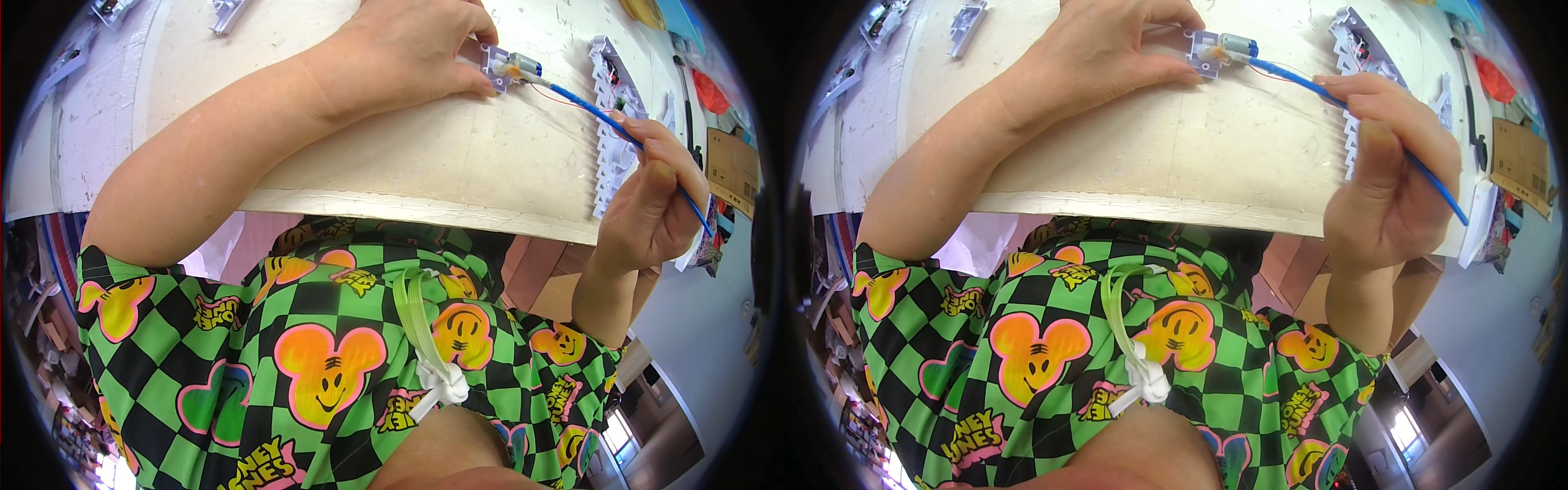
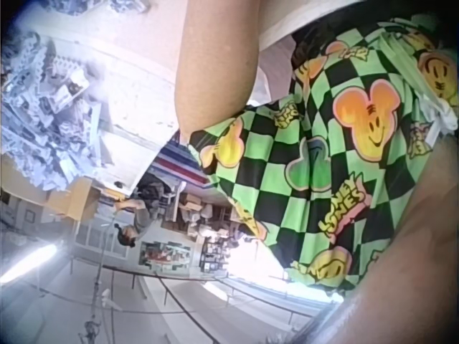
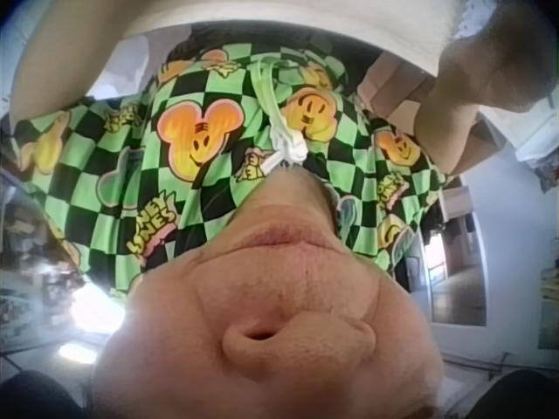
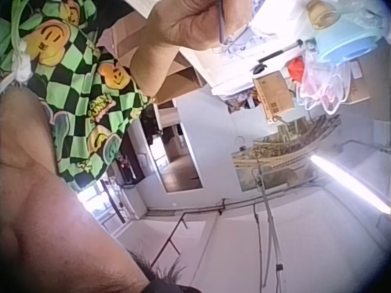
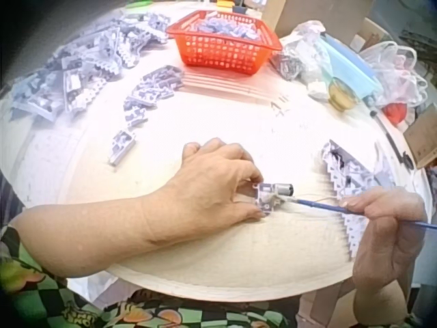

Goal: Assemble small plastic components and electronic motors to construct a toy device.

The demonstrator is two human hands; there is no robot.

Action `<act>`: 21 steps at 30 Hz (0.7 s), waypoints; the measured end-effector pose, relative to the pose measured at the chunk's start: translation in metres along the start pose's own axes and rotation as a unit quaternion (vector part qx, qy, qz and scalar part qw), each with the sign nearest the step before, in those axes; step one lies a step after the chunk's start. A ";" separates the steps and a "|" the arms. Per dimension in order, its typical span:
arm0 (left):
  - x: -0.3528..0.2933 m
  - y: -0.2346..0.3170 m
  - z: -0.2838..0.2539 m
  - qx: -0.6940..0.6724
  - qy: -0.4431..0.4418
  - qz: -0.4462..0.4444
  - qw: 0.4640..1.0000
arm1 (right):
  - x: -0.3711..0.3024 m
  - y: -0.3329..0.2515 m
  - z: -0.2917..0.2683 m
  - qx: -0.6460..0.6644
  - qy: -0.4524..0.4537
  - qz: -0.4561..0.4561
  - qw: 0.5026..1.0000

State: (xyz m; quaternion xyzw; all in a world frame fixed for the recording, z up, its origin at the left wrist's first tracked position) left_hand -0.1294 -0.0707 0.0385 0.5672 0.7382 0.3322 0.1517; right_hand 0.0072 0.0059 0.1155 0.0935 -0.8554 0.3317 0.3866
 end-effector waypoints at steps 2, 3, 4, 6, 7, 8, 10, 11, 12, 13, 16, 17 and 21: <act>-0.002 -0.001 -0.004 0.079 0.036 0.019 0.996 | 0.002 0.008 -0.009 -0.017 0.006 0.017 1.000; -0.003 -0.003 -0.004 0.081 0.039 0.020 0.996 | 0.007 0.005 -0.012 -0.018 0.006 0.013 1.000; 0.002 -0.012 0.002 0.031 0.032 0.003 0.999 | 0.012 0.006 -0.026 -0.001 0.045 0.035 0.998; 0.000 -0.012 0.003 0.017 0.054 0.014 0.998 | 0.022 0.006 -0.057 0.019 0.104 0.034 0.994; -0.004 -0.010 0.006 0.044 0.081 0.047 0.995 | 0.024 0.012 -0.070 -0.003 0.109 0.021 0.994; -0.011 -0.010 0.007 0.045 0.068 0.043 0.996 | 0.026 0.022 -0.088 -0.006 0.158 0.036 0.987; -0.032 -0.028 0.009 0.041 0.045 -0.001 0.998 | 0.035 0.051 -0.099 -0.019 0.239 0.049 0.970; -0.039 -0.026 0.008 0.034 0.052 0.008 0.998 | 0.040 0.061 -0.111 -0.050 0.239 0.056 0.968; -0.049 -0.024 0.006 0.031 0.058 0.009 0.998 | 0.045 0.079 -0.123 -0.048 0.244 0.080 0.965; -0.052 -0.019 0.004 0.035 0.065 0.035 0.997 | 0.050 0.089 -0.135 -0.099 0.246 0.075 0.961; -0.061 -0.025 0.003 0.027 0.041 0.005 0.999 | 0.061 0.128 -0.164 -0.128 0.266 0.126 0.947; -0.063 -0.022 0.000 0.035 0.051 0.014 0.998 | 0.067 0.137 -0.170 -0.128 0.273 0.111 0.947; -0.071 -0.023 -0.003 0.020 0.050 0.019 0.998 | 0.065 0.162 -0.171 -0.281 0.251 0.208 0.903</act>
Point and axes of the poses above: each hand's wrist, its own x-axis towards the middle knuckle, its own z-axis out of the palm, y = z × x, the point moved 10 cm from there along x, towards the middle knuckle, and after that the axes turned 3 degrees about -x, right-handed, at the moved point
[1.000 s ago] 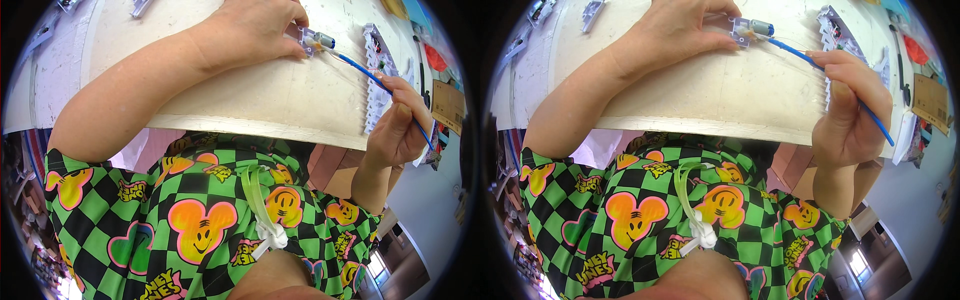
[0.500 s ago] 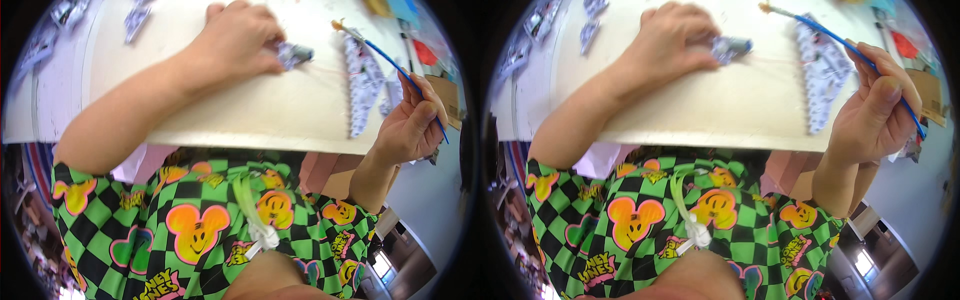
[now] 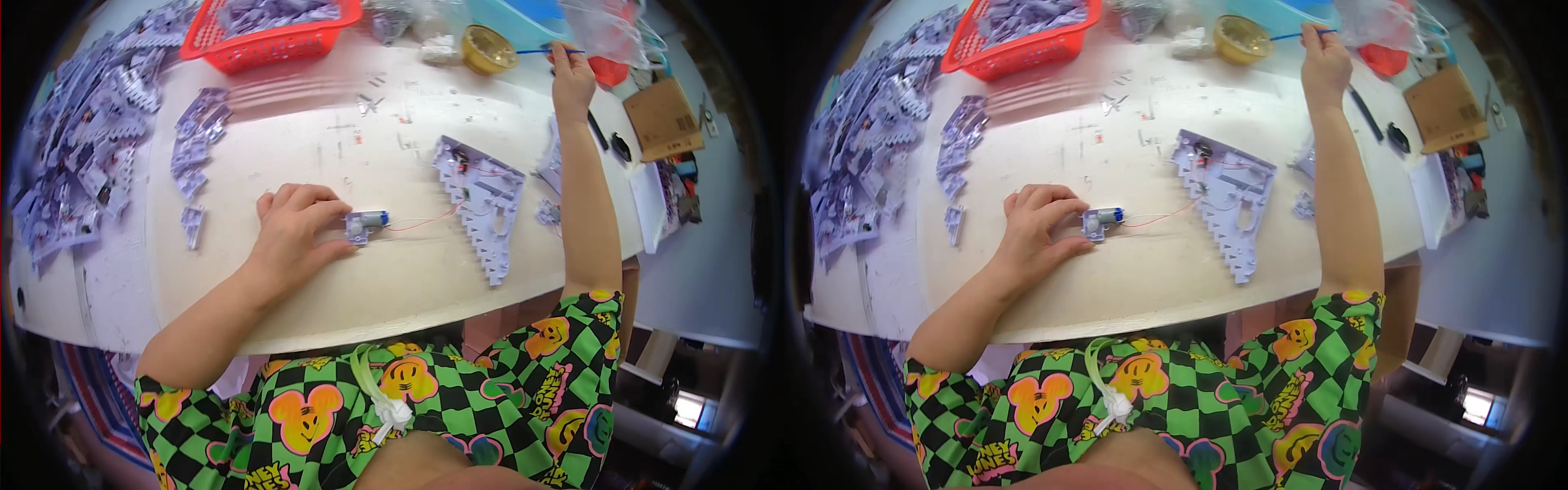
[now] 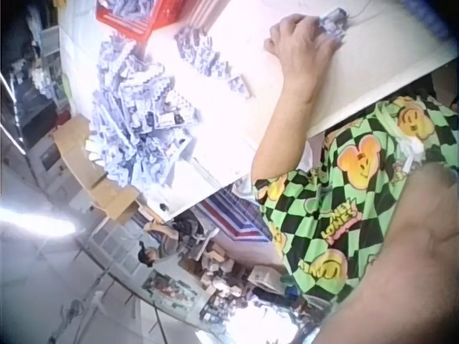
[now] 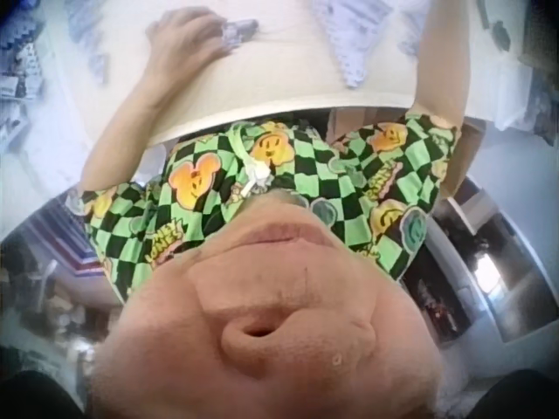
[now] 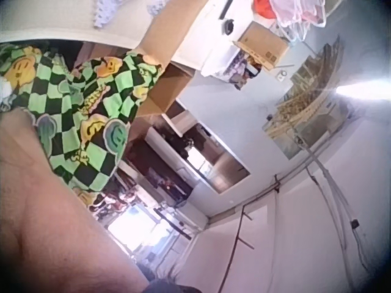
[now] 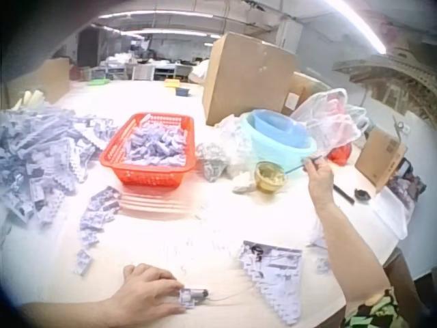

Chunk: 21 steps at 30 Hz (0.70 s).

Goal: Assemble small plastic components and electronic motors to construct a toy device.

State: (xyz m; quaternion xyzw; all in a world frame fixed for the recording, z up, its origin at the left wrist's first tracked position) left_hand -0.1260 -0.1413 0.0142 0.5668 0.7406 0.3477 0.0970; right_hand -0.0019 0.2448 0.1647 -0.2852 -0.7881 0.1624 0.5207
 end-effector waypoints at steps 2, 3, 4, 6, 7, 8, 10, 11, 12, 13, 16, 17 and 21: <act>-0.013 0.000 -0.015 0.015 0.018 -0.028 0.999 | 0.006 0.010 0.027 0.045 -0.033 -0.026 0.998; -0.016 0.000 -0.013 0.006 0.015 -0.012 1.000 | 0.002 0.014 0.039 0.024 -0.055 -0.009 0.998; -0.015 0.001 -0.011 -0.002 0.011 0.008 1.000 | -0.002 0.021 0.041 0.002 -0.075 0.006 0.997; -0.010 0.004 -0.006 -0.012 0.012 0.014 1.000 | 0.000 0.056 0.026 -0.015 -0.095 0.053 0.994; -0.007 0.011 -0.006 -0.028 0.012 0.046 0.998 | 0.003 0.076 0.013 -0.031 -0.115 0.082 0.989; -0.005 0.006 -0.011 -0.010 0.018 0.026 0.999 | 0.000 0.090 0.009 -0.023 -0.130 0.103 0.986; -0.004 0.005 -0.029 0.054 0.061 0.032 0.996 | -0.011 0.119 0.003 -0.069 -0.187 0.179 0.963; -0.005 -0.001 -0.052 0.090 0.108 0.017 0.990 | -0.023 0.115 0.011 -0.086 -0.232 0.176 0.953; -0.008 -0.012 -0.078 0.123 0.174 0.015 0.977 | -0.035 0.108 0.016 -0.106 -0.275 0.171 0.940; -0.015 -0.020 -0.107 0.187 0.264 0.032 0.946 | -0.046 0.101 0.022 -0.128 -0.333 0.166 0.919; 0.001 -0.075 -0.168 0.272 0.295 -0.074 0.913 | -0.057 0.069 -0.019 -0.178 -0.333 0.066 0.924; 0.018 -0.100 -0.171 0.289 0.238 -0.148 0.915 | -0.060 0.049 -0.040 -0.202 -0.287 -0.016 0.936; 0.026 -0.130 -0.180 0.189 0.306 -0.127 0.924 | -0.105 -0.001 -0.035 -0.092 -0.260 0.016 0.961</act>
Point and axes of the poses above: each hand's wrist, its own x-axis towards the middle knuckle, its own z-axis out of the palm, y = z × x, the point moved 10 cm from there along x, towards the middle knuckle, and after that the axes turned 3 degrees about -x, right-handed, at the moved point
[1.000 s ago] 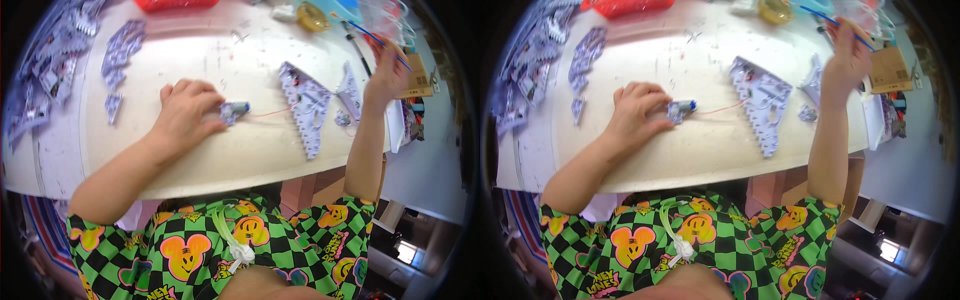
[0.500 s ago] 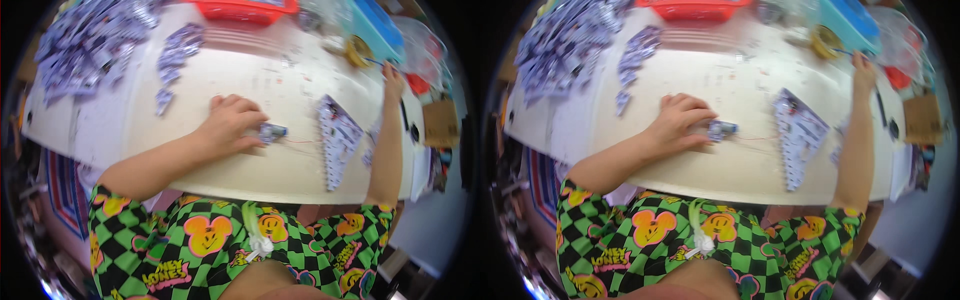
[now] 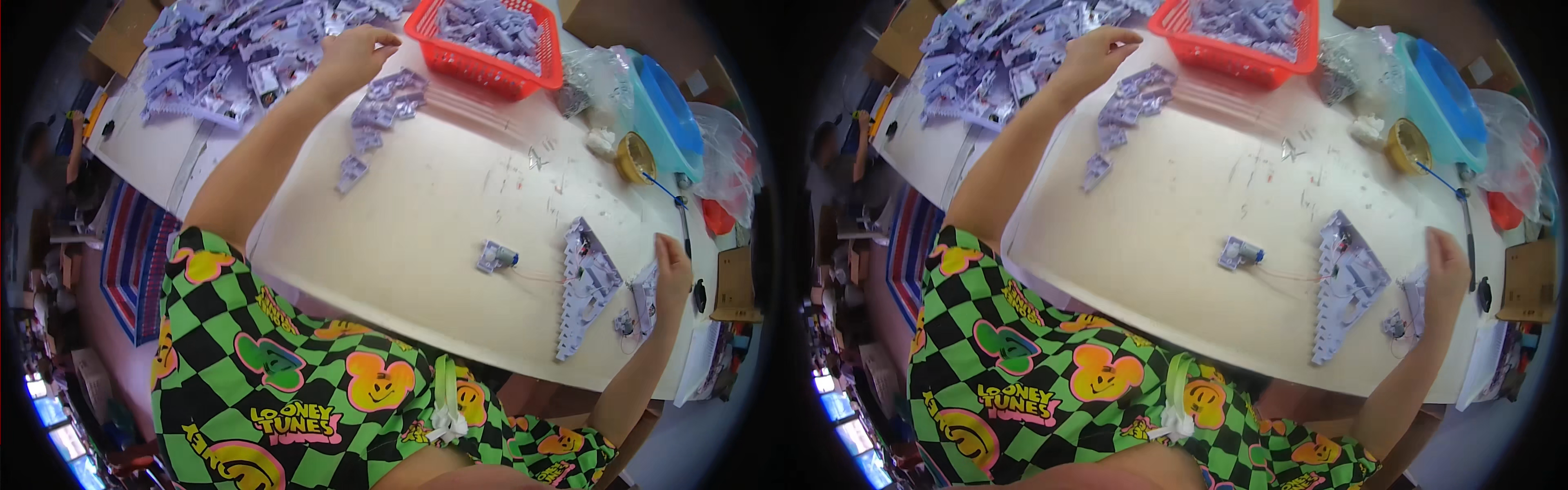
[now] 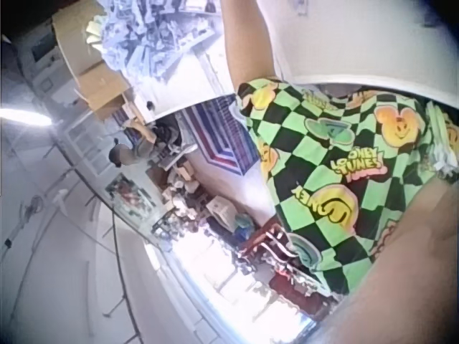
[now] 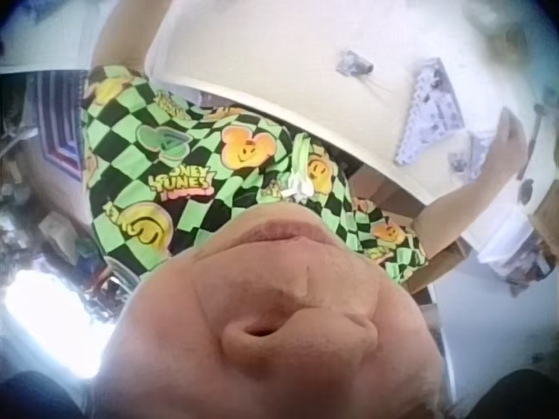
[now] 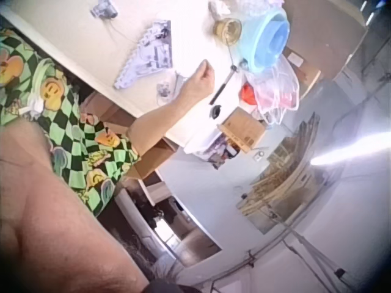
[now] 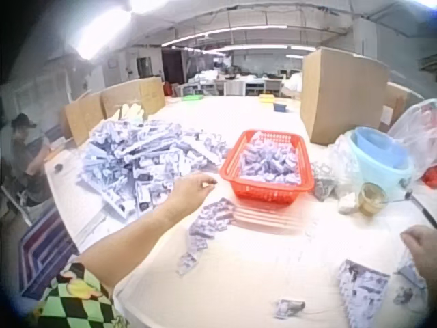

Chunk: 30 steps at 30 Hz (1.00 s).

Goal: Assemble small plastic components and electronic motors to construct a toy device.

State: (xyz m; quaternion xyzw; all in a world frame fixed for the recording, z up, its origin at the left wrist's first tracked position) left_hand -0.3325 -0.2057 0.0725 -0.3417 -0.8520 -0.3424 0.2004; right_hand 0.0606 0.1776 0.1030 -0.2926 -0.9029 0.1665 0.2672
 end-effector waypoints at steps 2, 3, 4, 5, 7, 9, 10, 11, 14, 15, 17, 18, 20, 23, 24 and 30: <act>0.012 0.040 -0.021 -0.025 0.063 0.104 0.992 | -0.025 -0.059 0.018 -0.026 -0.032 -0.044 0.998; 0.012 0.069 -0.033 -0.051 0.119 0.198 0.972 | -0.035 -0.085 0.021 -0.014 -0.022 -0.098 0.995; 0.025 0.074 -0.029 -0.063 0.106 0.201 0.972 | -0.043 -0.111 0.029 0.003 -0.018 -0.159 0.987; 0.043 0.079 -0.015 -0.070 0.105 0.205 0.971 | -0.054 -0.133 0.036 0.022 -0.034 -0.173 0.984; 0.083 0.075 0.060 0.066 -0.065 0.160 0.983 | -0.071 -0.157 0.056 0.063 -0.061 -0.186 0.979; 0.112 0.061 0.093 0.089 -0.120 0.125 0.981 | -0.087 -0.186 0.074 0.057 -0.052 -0.268 0.960; 0.119 0.060 0.116 0.105 -0.177 0.094 0.974 | -0.095 -0.193 0.078 0.044 -0.041 -0.302 0.951; 0.123 0.066 0.129 0.102 -0.180 0.102 0.973 | -0.097 -0.193 0.081 0.041 -0.037 -0.296 0.954; 0.126 0.103 0.158 0.014 -0.196 0.219 0.956 | -0.099 -0.186 0.095 0.092 -0.075 -0.274 0.954; 0.125 0.108 0.159 0.014 -0.202 0.219 0.954 | -0.097 -0.184 0.095 0.094 -0.076 -0.269 0.955; 0.100 0.138 0.171 -0.076 -0.303 0.318 0.895 | -0.094 -0.182 0.093 0.083 -0.066 -0.264 0.959; 0.095 0.145 0.173 -0.049 -0.325 0.316 0.890 | -0.092 -0.179 0.091 0.079 -0.066 -0.257 0.961; 0.092 0.136 0.166 -0.103 -0.392 0.234 0.884 | -0.088 -0.178 0.090 0.095 -0.064 -0.256 0.960; 0.089 0.125 0.173 -0.148 -0.427 0.183 0.873 | -0.083 -0.181 0.086 0.093 -0.068 -0.255 0.960; 0.091 0.123 0.168 -0.127 -0.389 0.191 0.892 | -0.083 -0.182 0.085 0.095 -0.071 -0.253 0.960; 0.112 0.103 0.126 -0.040 -0.201 0.121 0.971 | -0.088 -0.186 0.072 0.101 -0.049 -0.238 0.965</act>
Point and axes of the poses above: each hand's wrist, its own x-axis towards the middle knuckle, its own z-axis out of the palm, y = z × x, the point moved 10 cm from there along x, towards the middle knuckle, and after that the axes turned 3 degrees about -x, right-handed, at the moved point
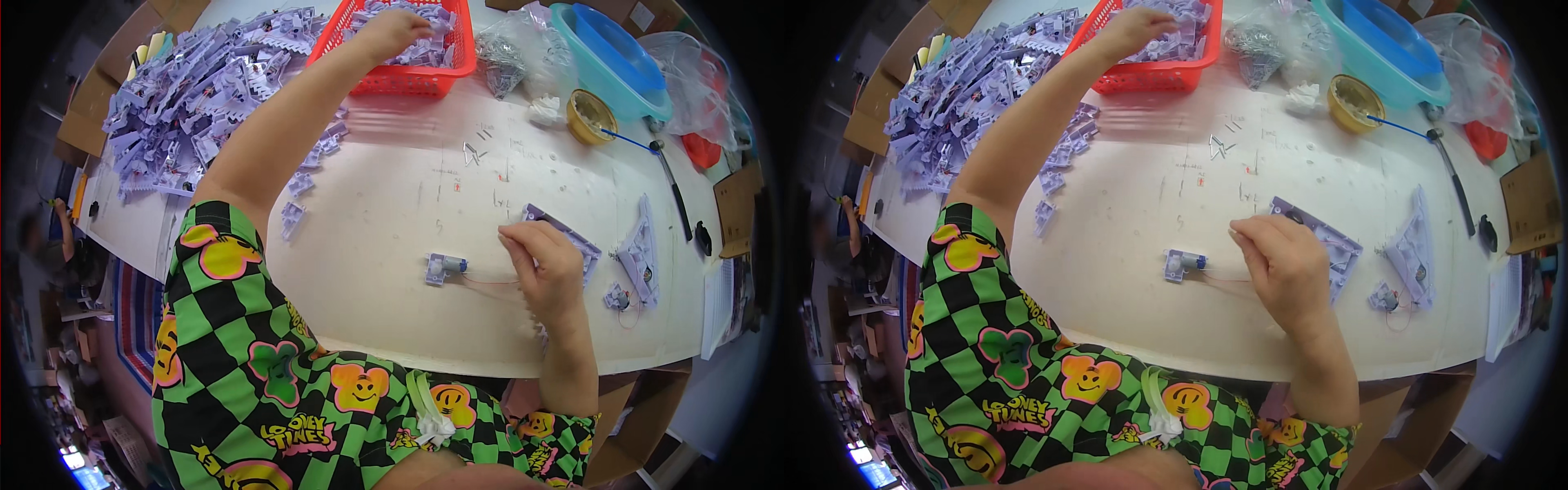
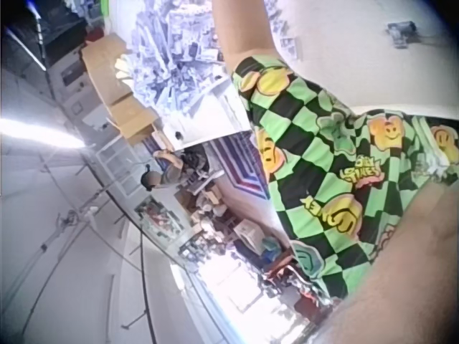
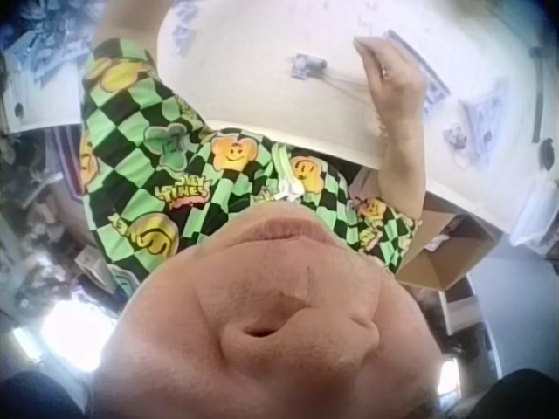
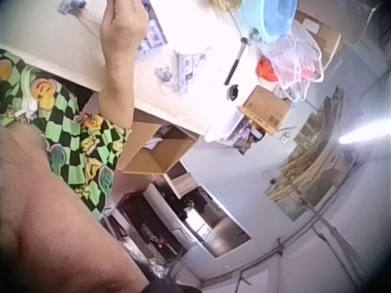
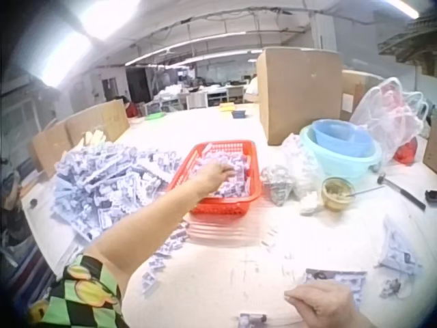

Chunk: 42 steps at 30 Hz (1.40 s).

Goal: Assemble small plastic components and electronic motors to construct a toy device.

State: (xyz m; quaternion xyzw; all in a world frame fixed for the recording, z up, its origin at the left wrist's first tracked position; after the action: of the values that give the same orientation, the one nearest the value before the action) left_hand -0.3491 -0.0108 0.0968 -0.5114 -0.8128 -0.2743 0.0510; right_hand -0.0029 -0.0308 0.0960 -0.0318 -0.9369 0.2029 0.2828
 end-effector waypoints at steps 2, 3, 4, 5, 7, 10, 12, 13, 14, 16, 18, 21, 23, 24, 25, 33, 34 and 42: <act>0.007 -0.038 -0.006 -0.129 0.119 0.001 0.984 | 0.003 0.015 0.002 0.008 0.002 0.022 1.000; 0.000 -0.025 -0.011 -0.131 0.120 0.008 0.984 | -0.002 0.016 -0.001 0.003 0.007 0.024 1.000; -0.015 -0.016 -0.017 -0.266 0.113 -0.049 0.956 | -0.007 0.021 -0.008 0.010 0.030 0.033 0.999; -0.035 -0.006 -0.019 -0.392 0.102 -0.107 0.908 | -0.011 0.023 -0.013 0.022 0.051 0.041 0.998; -0.069 0.024 -0.015 -0.516 0.039 -0.115 0.848 | -0.013 0.020 -0.018 0.038 0.081 0.042 0.995; -0.129 0.069 0.003 -0.604 -0.047 -0.118 0.787 | -0.009 0.016 -0.021 0.036 0.139 0.029 0.989; -0.155 0.090 0.022 -0.646 -0.096 -0.131 0.746 | 0.000 -0.003 -0.028 0.005 0.184 -0.056 0.981; -0.165 0.103 0.034 -0.655 -0.135 -0.109 0.736 | 0.006 -0.008 -0.027 -0.017 0.178 -0.074 0.981; -0.181 0.117 0.043 -0.667 -0.175 -0.092 0.718 | 0.010 -0.014 -0.026 -0.037 0.165 -0.089 0.982; -0.196 0.135 0.042 -0.708 -0.201 -0.104 0.669 | 0.019 -0.024 -0.028 0.018 0.117 -0.057 0.991; -0.214 0.140 0.048 -0.717 -0.194 -0.161 0.650 | 0.016 -0.021 -0.019 0.069 0.065 0.007 0.995; -0.225 0.135 0.051 -0.686 -0.155 -0.170 0.690 | 0.005 -0.038 -0.019 0.017 0.115 -0.130 0.985; -0.235 0.137 0.059 -0.705 -0.153 -0.165 0.672 | -0.001 -0.042 -0.012 -0.072 0.106 -0.049 0.991; -0.240 0.140 0.063 -0.715 -0.155 -0.170 0.660 | -0.004 -0.042 -0.012 -0.074 0.102 -0.047 0.991; -0.244 0.142 0.066 -0.718 -0.157 -0.171 0.656 | -0.007 -0.042 -0.012 -0.069 0.100 -0.049 0.991; -0.252 0.150 0.048 -0.326 -0.058 0.020 0.943 | -0.029 0.026 -0.002 0.046 0.017 0.086 0.995; -0.251 0.154 0.051 -0.318 -0.048 0.063 0.945 | -0.032 0.032 0.001 0.035 -0.005 0.095 0.995; -0.261 0.146 0.054 -0.200 -0.029 0.070 0.977 | -0.028 0.009 0.035 -0.026 -0.078 -0.006 0.997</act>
State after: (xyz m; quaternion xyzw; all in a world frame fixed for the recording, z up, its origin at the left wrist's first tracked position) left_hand -0.0901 -0.1461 0.0140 -0.5745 -0.7051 -0.4119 -0.0565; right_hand 0.0011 -0.0402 0.0512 -0.0179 -0.9613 0.1782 0.2093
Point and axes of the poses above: each hand's wrist, its own x-axis towards the middle knuckle, its own z-axis out of the palm, y = z × x, the point moved 10 cm from there along x, towards the middle knuckle, and after that the axes turned 3 degrees about -x, right-handed, at the moved point
